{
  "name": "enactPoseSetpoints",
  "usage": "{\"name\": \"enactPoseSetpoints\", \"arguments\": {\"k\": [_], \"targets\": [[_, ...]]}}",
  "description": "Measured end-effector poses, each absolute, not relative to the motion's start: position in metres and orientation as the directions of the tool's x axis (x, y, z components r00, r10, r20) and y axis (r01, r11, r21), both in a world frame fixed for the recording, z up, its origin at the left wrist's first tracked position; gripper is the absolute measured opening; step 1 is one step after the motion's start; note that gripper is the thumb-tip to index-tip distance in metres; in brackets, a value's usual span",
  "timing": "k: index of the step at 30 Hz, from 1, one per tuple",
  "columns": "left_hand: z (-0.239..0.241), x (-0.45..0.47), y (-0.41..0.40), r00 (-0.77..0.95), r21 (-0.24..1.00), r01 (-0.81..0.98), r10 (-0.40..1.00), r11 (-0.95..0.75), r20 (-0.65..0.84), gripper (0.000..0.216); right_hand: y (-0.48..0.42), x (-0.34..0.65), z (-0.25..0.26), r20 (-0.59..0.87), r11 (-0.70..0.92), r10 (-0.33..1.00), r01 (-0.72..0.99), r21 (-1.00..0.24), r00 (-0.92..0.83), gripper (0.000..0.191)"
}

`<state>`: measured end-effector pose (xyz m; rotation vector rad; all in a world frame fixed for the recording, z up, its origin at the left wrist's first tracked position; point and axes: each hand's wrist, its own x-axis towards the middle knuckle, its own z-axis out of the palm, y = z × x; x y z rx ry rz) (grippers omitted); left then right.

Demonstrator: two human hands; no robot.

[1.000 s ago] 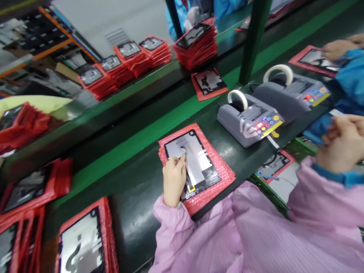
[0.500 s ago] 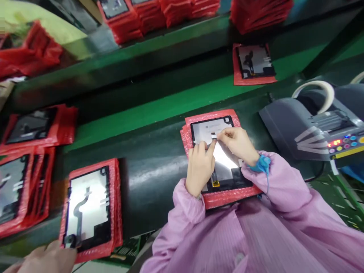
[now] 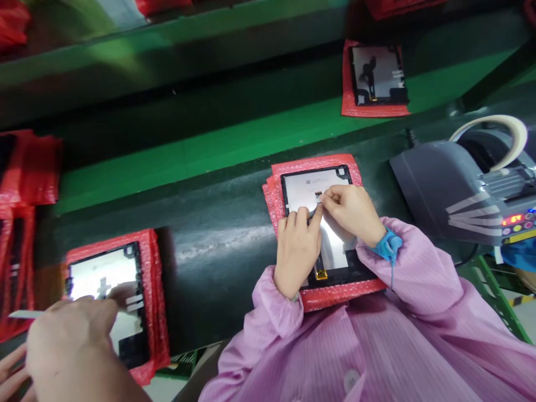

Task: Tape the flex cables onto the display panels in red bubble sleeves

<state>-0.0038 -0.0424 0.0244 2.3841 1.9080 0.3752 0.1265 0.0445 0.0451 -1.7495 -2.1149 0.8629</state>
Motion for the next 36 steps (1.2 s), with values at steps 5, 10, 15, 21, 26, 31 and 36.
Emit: {"name": "enactPoseSetpoints", "arguments": {"k": [5,10,15,21,26,31,36], "targets": [[0.025,-0.002,-0.042,0.200,0.181,0.957,0.967,-0.227,0.159,0.033,0.043,0.122,0.047,-0.172,0.134,0.954,0.859,-0.493,-0.247,0.024],[0.025,-0.002,-0.041,0.183,0.191,0.958,0.968,-0.216,0.174,0.022,0.042,0.119,0.047,-0.165,0.201,0.950,0.923,-0.327,-0.266,0.025],[0.025,-0.001,-0.042,0.176,0.183,0.961,0.968,-0.208,0.176,0.021,0.037,0.116,0.053,-0.118,0.215,0.967,0.970,-0.113,-0.227,0.036],[0.024,-0.003,-0.044,0.159,0.279,0.937,0.969,-0.209,0.191,0.025,0.042,0.137,0.063,-0.054,0.081,0.995,0.995,-0.058,-0.084,0.040],[0.019,-0.018,-0.056,-0.231,0.616,0.788,0.923,-0.009,0.309,0.032,0.033,0.182,0.055,-0.002,0.019,1.000,0.957,-0.289,-0.020,0.031],[0.009,-0.025,-0.066,-0.394,0.756,0.620,0.916,0.207,0.072,0.027,0.016,0.198,0.033,0.002,0.163,0.984,0.879,-0.448,-0.181,0.024],[0.004,-0.023,-0.070,-0.474,0.845,0.484,0.880,0.227,0.035,0.021,0.014,0.188,0.026,0.083,0.129,0.992,0.737,-0.663,-0.099,0.014]]}}
